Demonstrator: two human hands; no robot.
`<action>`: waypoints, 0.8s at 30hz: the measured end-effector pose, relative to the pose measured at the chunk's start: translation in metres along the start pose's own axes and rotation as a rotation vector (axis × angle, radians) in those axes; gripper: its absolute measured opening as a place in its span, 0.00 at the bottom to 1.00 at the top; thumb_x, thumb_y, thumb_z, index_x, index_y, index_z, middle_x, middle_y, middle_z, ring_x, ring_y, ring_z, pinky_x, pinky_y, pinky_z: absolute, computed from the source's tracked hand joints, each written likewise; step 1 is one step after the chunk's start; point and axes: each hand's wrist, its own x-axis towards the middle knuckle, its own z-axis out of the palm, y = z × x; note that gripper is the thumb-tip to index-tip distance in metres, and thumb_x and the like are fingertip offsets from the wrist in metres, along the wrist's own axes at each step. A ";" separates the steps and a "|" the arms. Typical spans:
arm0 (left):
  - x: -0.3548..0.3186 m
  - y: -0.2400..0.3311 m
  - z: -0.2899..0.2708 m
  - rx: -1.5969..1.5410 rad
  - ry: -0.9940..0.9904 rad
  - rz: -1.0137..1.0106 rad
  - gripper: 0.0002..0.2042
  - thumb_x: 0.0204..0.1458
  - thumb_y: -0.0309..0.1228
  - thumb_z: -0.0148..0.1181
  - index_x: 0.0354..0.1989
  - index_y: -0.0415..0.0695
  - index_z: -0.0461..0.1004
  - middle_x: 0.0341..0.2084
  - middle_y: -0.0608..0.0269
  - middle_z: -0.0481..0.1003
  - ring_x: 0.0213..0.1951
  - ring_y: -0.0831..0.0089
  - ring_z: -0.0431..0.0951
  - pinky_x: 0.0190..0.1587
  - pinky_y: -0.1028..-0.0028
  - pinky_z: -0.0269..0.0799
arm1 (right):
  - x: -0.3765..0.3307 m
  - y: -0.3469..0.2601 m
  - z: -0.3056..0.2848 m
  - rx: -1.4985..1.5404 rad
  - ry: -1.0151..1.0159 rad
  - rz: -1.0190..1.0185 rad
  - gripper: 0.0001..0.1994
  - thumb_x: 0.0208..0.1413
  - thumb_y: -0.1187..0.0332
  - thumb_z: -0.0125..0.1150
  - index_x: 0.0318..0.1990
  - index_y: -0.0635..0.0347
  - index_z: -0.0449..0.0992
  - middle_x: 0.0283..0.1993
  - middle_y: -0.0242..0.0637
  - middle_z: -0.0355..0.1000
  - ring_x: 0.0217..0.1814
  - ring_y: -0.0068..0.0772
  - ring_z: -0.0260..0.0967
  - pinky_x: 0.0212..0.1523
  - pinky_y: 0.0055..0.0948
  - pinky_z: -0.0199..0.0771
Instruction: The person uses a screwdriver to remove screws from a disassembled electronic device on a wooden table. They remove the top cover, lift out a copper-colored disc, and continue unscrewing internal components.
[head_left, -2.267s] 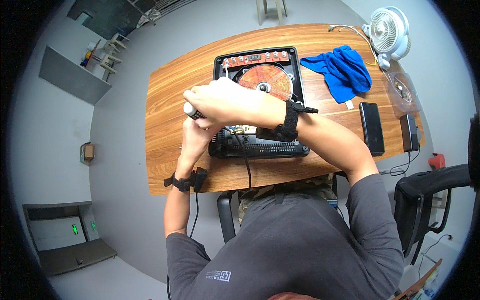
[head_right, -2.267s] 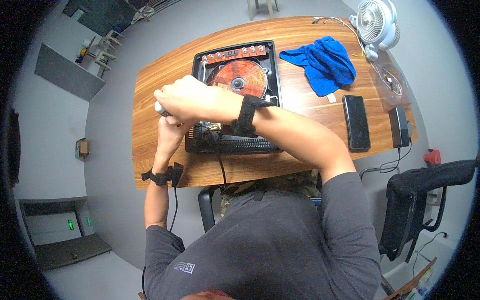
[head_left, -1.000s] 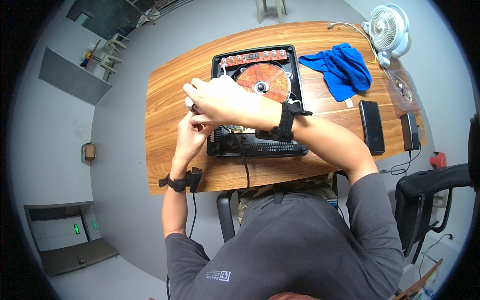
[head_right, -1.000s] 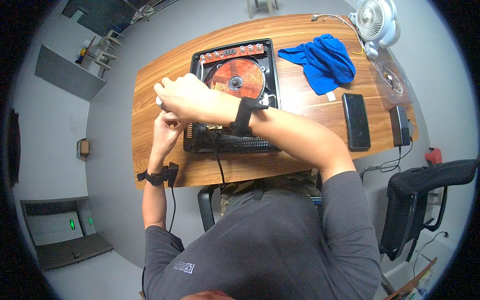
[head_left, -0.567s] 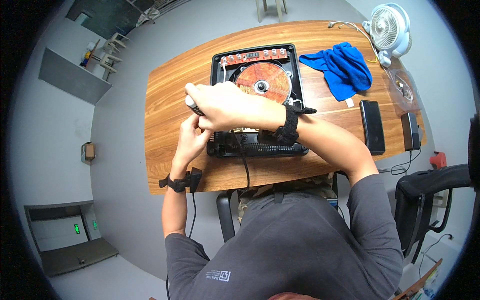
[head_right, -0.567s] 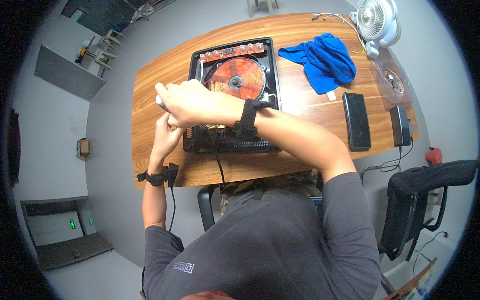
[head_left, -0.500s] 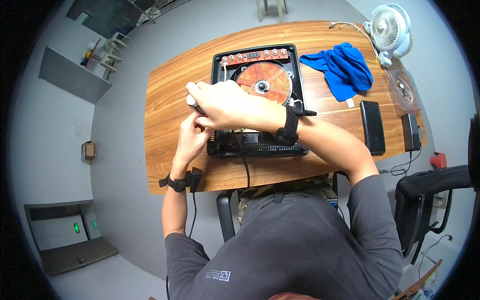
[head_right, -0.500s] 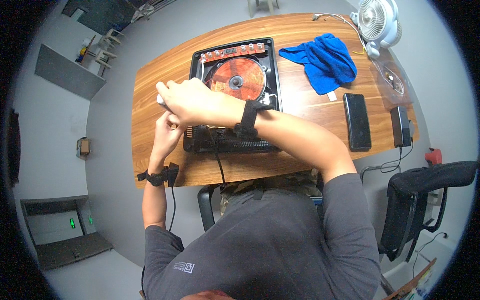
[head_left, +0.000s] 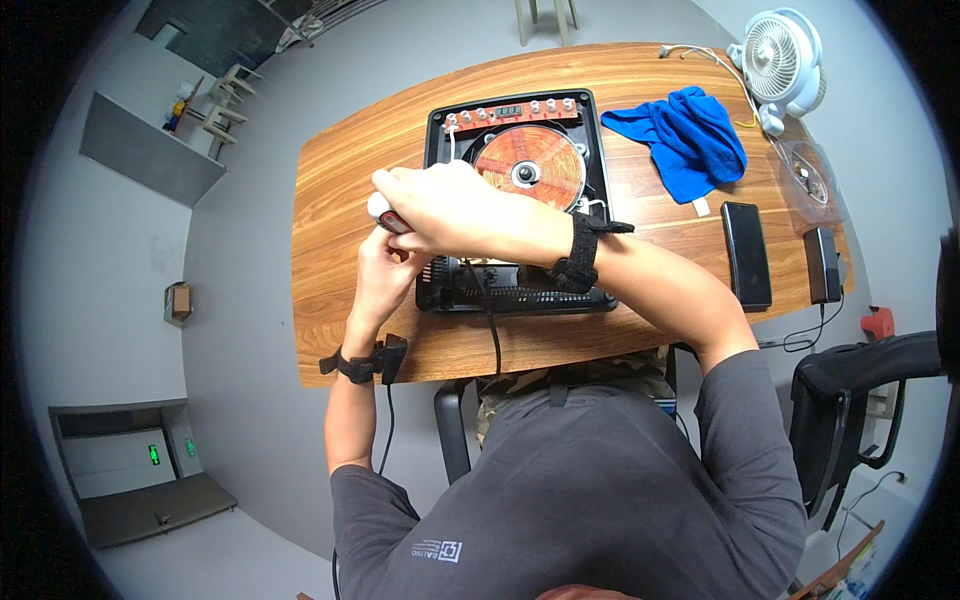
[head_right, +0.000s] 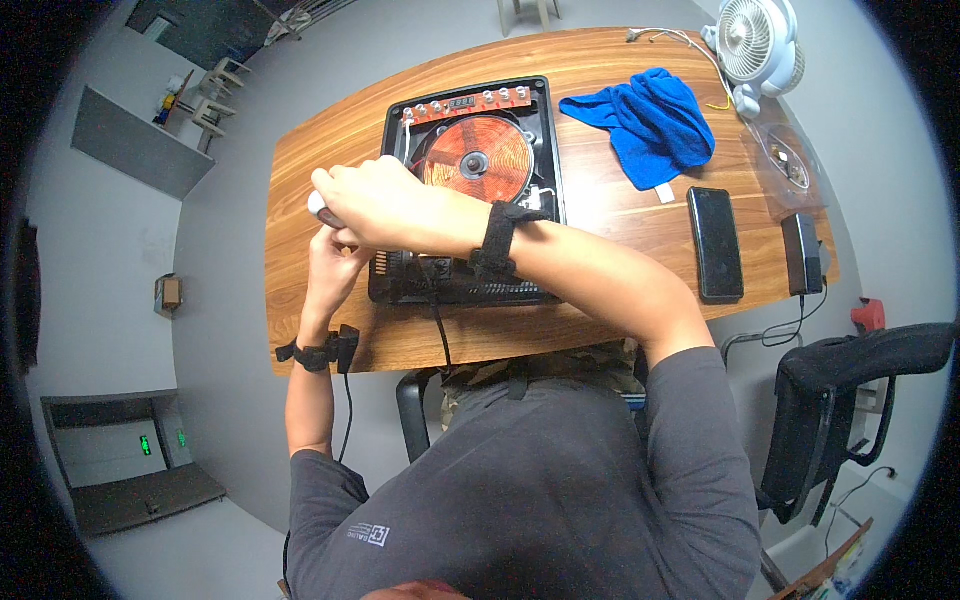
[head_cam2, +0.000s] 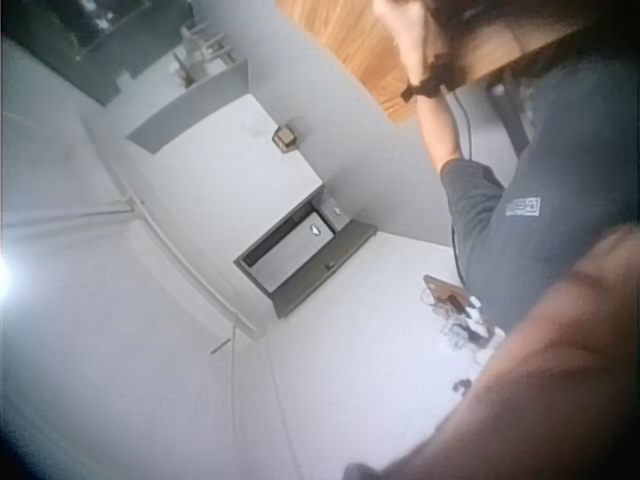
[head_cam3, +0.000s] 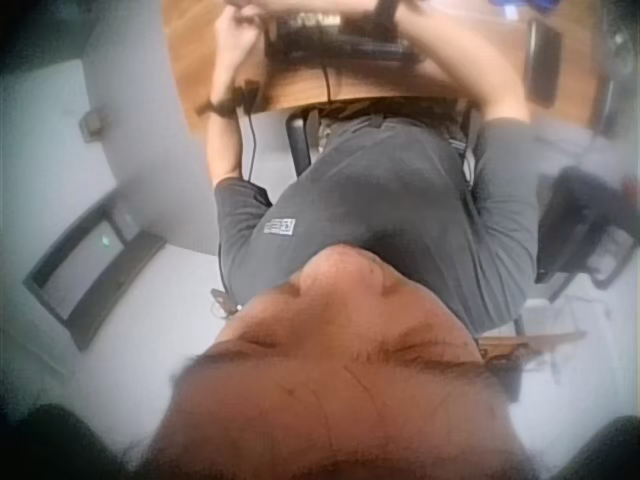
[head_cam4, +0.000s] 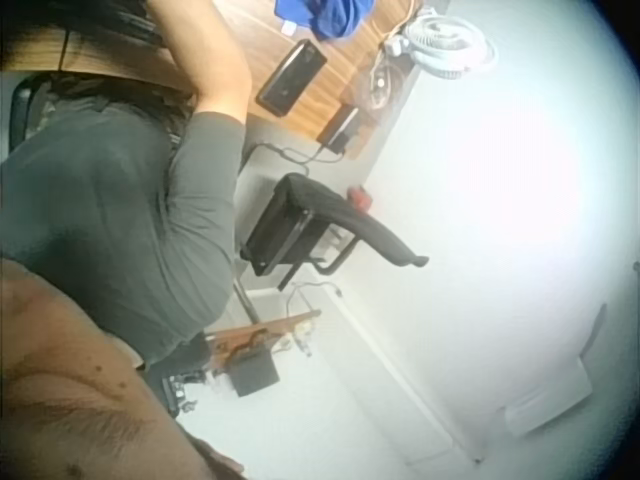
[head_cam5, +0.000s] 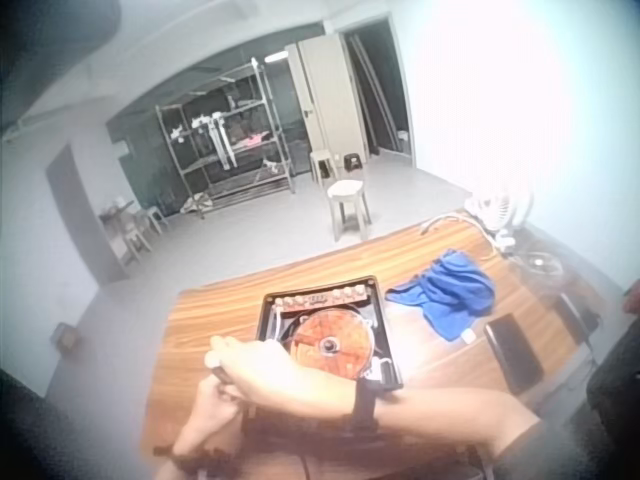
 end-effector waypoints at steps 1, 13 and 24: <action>0.000 0.000 0.000 0.012 0.001 0.002 0.12 0.52 0.25 0.72 0.42 0.39 0.76 0.28 0.71 0.76 0.29 0.84 0.71 0.32 0.79 0.67 | 0.000 0.000 -0.001 -0.003 -0.001 0.001 0.19 0.53 0.62 0.69 0.42 0.64 0.67 0.38 0.48 0.75 0.37 0.53 0.79 0.35 0.42 0.81; -0.008 -0.003 -0.014 0.277 -0.186 -0.062 0.12 0.49 0.23 0.71 0.43 0.39 0.80 0.31 0.67 0.81 0.31 0.81 0.76 0.32 0.78 0.70 | 0.007 -0.003 -0.015 0.043 0.029 0.050 0.21 0.54 0.57 0.71 0.40 0.62 0.68 0.37 0.48 0.75 0.39 0.55 0.78 0.37 0.45 0.79; -0.014 -0.003 -0.010 0.326 -0.153 -0.118 0.08 0.52 0.22 0.69 0.40 0.38 0.82 0.29 0.65 0.82 0.29 0.82 0.77 0.34 0.78 0.73 | 0.013 -0.010 -0.015 0.098 0.118 0.068 0.21 0.55 0.56 0.71 0.42 0.61 0.68 0.37 0.48 0.75 0.41 0.56 0.77 0.38 0.46 0.78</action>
